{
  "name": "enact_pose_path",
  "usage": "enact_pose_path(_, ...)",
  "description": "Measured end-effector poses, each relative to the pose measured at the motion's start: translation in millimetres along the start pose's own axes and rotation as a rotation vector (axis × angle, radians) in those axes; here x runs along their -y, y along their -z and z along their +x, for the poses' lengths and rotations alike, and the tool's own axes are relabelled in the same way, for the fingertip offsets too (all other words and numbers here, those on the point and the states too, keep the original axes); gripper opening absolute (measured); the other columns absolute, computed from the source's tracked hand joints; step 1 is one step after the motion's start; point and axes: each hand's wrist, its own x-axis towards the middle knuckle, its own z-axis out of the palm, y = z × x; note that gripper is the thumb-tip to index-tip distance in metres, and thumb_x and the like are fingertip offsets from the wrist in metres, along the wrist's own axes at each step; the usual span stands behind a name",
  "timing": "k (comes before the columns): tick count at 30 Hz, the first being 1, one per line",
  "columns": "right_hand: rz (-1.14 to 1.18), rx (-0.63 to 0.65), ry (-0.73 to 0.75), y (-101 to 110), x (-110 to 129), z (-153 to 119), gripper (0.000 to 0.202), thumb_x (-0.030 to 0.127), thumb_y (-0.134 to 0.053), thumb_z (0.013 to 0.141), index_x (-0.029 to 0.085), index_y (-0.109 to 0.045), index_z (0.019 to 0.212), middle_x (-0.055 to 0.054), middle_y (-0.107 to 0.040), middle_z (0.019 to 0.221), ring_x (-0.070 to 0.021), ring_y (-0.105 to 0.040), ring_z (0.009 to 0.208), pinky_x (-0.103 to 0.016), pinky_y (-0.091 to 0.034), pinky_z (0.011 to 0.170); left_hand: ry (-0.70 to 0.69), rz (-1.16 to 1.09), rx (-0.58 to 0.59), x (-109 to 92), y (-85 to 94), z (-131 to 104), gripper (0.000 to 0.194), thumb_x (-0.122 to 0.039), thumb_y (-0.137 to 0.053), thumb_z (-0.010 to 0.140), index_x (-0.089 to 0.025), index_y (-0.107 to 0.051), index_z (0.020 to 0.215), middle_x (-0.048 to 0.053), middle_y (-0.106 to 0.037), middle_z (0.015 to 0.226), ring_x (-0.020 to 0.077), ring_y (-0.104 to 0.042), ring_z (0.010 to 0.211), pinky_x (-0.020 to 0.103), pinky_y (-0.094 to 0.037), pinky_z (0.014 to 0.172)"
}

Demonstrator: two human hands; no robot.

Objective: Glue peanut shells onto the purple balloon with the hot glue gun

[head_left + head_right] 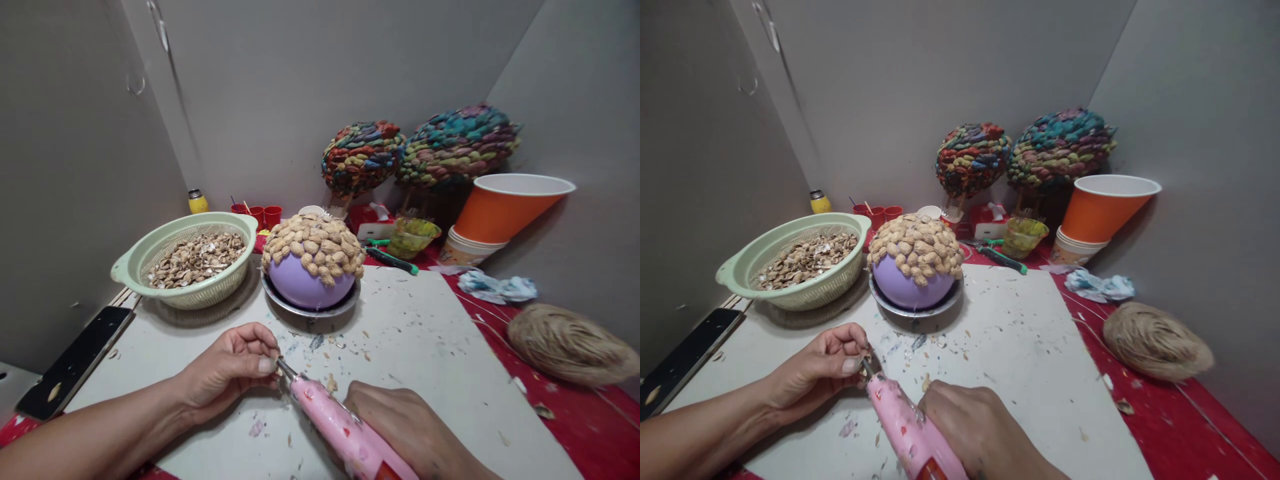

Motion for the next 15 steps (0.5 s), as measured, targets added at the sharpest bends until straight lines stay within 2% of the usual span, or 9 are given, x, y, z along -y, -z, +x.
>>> enact_pose_path(15, -0.046, 0.058, -0.019, 4.0, -0.9, -1.0, 0.022, 0.022, -0.034, 0.088, 0.023, -0.036, 0.066, 0.003, -0.04, 0.057, -0.0129, -0.036, 0.045, -0.029, -0.023, 0.043, 0.001, 0.005, -0.005, 0.7, 0.2, 0.0, 0.023, -0.012, -0.079, 0.066, -0.013, -0.064, 0.083, 0.003, -0.067, 0.074, 0.0119, -0.062, 0.064, 0.026, -0.049, 0.068)
